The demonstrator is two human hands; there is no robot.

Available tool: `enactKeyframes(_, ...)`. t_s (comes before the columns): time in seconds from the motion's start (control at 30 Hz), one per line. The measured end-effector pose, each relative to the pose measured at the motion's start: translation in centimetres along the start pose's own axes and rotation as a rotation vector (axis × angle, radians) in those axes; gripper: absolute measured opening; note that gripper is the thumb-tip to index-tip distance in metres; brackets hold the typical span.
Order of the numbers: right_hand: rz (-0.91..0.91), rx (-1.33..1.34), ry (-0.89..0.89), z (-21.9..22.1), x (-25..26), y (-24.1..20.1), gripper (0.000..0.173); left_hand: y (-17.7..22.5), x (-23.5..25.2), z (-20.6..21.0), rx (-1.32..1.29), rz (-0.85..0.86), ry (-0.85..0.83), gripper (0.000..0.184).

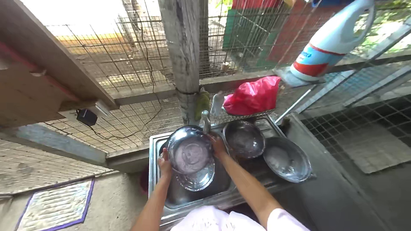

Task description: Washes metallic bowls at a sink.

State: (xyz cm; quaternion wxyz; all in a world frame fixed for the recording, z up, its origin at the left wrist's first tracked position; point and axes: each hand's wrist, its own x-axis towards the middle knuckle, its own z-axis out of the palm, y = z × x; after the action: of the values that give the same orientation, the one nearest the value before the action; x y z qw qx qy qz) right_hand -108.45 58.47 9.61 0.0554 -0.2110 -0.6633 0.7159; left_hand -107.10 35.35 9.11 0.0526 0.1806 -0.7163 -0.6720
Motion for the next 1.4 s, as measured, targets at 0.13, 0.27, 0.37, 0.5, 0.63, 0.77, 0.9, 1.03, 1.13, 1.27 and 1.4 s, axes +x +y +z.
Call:
enactKeyframes(0.13, -0.154, 0.096, -0.01, -1.6, -3.6, -0.3, 0.032, -0.9, 0.1, 0.3, -0.152, -0.648, -0.423, 0.099)
enactKeyframes(0.27, -0.228, -0.185, -0.443, -4.9, -4.5, -1.5, 0.021, -2.9, 0.4, -0.9, -0.562, -0.81, -0.653, 0.084)
enactKeyframes(0.37, 0.005, -0.741, -0.758, -4.1, -3.1, -2.6, 0.028, -2.5, -0.8, -1.4, -0.563, -0.672, -0.592, 0.041)
enactKeyframes(0.5, -0.011, -1.019, -0.789, 2.7, -4.5, 0.2, 0.047, -1.6, -3.8, 1.7, -0.357, -0.529, -0.405, 0.028)
enactKeyframes(0.63, -0.243, -0.865, -0.919, 4.3, -8.5, 2.7, 0.056, -2.4, -2.6, 1.1, -0.364, -0.381, -0.177, 0.045)
enactKeyframes(0.77, -0.345, -1.353, -0.882, -0.3, -3.9, 2.2, 0.055, -1.8, -3.3, -1.8, -0.281, -0.341, -0.184, 0.049)
enactKeyframes(0.9, -0.363, -1.306, -0.622, 3.4, -2.5, 2.5, 0.071, -2.0, -6.4, 1.3, -0.205, -0.408, -0.308, 0.054)
enactKeyframes(1.03, -0.332, -0.798, -0.863, 4.7, -7.1, 4.3, 0.057, -1.1, -5.2, 1.4, -0.222, -0.278, -0.229, 0.048)
enactKeyframes(1.13, -0.387, -1.177, -0.974, 0.8, -5.8, 3.4, 0.045, -0.9, -3.6, -1.6, -0.21, -0.27, -0.193, 0.053)
enactKeyframes(1.27, -0.359, -1.384, -0.649, 0.8, -2.2, 3.1, 0.062, -2.3, -6.0, 0.2, -0.189, -0.349, -0.301, 0.054)
enactKeyframes(1.4, -0.304, -0.76, -0.644, 4.9, -6.5, 4.6, 0.058, -2.0, -6.5, 2.7, -0.245, -0.331, -0.325, 0.054)
